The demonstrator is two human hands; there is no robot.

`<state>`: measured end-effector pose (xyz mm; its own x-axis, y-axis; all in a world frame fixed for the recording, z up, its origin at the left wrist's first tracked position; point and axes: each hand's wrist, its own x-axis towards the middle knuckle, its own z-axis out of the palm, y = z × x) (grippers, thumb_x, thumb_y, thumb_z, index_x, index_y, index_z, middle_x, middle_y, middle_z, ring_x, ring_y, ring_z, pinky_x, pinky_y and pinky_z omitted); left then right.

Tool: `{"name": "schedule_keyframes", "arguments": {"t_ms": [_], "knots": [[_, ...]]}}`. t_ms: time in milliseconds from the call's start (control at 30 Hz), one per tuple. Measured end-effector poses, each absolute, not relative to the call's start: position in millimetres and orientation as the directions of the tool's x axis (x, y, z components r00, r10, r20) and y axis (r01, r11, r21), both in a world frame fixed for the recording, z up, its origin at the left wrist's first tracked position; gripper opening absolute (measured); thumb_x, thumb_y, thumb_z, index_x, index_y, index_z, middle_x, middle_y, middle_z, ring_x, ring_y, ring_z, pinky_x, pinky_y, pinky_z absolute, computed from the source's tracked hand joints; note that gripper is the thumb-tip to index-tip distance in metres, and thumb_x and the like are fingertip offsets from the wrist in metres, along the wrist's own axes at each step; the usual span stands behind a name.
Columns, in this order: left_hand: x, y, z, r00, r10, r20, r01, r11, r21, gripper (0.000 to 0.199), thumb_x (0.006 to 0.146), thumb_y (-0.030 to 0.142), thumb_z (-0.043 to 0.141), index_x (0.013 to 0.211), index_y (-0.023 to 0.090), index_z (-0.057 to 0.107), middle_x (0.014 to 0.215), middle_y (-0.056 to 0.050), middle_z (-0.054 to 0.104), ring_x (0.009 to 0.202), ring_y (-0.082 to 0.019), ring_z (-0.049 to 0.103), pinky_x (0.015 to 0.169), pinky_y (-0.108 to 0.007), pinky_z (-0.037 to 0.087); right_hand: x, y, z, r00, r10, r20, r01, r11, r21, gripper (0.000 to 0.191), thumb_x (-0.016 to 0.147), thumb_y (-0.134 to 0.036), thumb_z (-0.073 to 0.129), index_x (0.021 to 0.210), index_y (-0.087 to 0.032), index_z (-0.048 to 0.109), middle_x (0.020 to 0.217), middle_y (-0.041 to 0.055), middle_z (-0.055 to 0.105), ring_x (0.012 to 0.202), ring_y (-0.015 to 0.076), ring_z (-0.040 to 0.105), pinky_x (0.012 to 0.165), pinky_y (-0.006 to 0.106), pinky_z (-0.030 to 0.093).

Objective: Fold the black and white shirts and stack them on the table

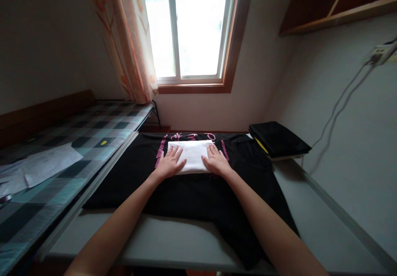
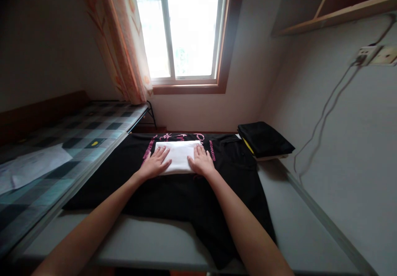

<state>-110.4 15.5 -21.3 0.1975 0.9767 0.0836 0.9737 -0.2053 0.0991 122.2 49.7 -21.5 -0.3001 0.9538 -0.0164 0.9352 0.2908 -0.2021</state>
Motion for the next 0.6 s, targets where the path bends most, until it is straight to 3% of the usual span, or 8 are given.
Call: {"name": "schedule_keyframes", "arguments": {"t_ms": [200,300,367,467,600], "knots": [[-138.1,22.4,-21.0,0.118,0.991,0.069,0.979,-0.128,0.161,0.064,0.095,0.050,0.033,0.150,0.017,0.032,0.159,-0.012,0.024,0.146,-0.029,0.024,0.116,-0.053,0.021,135.5,46.3,-21.8,-0.227,0.974,0.013,0.948,0.224,-0.226,0.063,0.096,-0.034,0.023,0.151,-0.003,0.028,0.159,0.0158,0.020,0.146,0.0308,0.021,0.116,0.049,0.018],[-136.4,18.2,-14.2,0.081,0.963,0.256,0.984,-0.118,0.131,0.047,0.096,0.034,0.032,0.136,0.017,0.052,0.150,-0.012,0.043,0.140,-0.029,0.035,0.115,-0.054,0.024,143.1,44.3,-16.1,-0.187,0.972,0.146,0.946,0.218,-0.239,0.058,0.095,-0.027,0.025,0.147,-0.004,0.038,0.154,0.0165,0.034,0.145,0.0300,0.024,0.114,0.050,0.023],[-128.7,12.8,-8.1,0.101,0.902,0.419,0.977,-0.170,0.131,0.041,0.097,0.032,0.034,0.125,0.019,0.061,0.139,-0.011,0.055,0.133,-0.027,0.045,0.113,-0.051,0.028,144.9,43.0,-11.2,-0.183,0.946,0.268,0.933,0.253,-0.256,0.055,0.094,-0.024,0.028,0.143,-0.005,0.045,0.151,0.0156,0.040,0.144,0.0279,0.027,0.115,0.047,0.024],[-113.1,3.6,-1.9,0.313,0.785,0.535,0.901,-0.423,0.095,0.036,0.096,0.039,0.044,0.120,0.020,0.062,0.127,-0.009,0.062,0.119,-0.024,0.054,0.106,-0.042,0.038,139.8,39.5,-6.7,-0.288,0.861,0.419,0.860,0.425,-0.283,0.051,0.094,-0.026,0.034,0.137,-0.008,0.053,0.147,0.0150,0.046,0.140,0.0244,0.035,0.115,0.042,0.027],[-97.9,-5.8,-2.2,0.689,0.613,0.386,0.672,-0.740,-0.024,0.029,0.091,0.033,0.056,0.118,0.023,0.060,0.120,-0.007,0.061,0.108,-0.021,0.057,0.096,-0.037,0.045,127.3,32.2,-9.2,-0.527,0.743,0.413,0.692,0.657,-0.299,0.043,0.092,-0.023,0.042,0.130,-0.016,0.060,0.141,0.0114,0.053,0.130,0.0211,0.049,0.109,0.038,0.038]]}}
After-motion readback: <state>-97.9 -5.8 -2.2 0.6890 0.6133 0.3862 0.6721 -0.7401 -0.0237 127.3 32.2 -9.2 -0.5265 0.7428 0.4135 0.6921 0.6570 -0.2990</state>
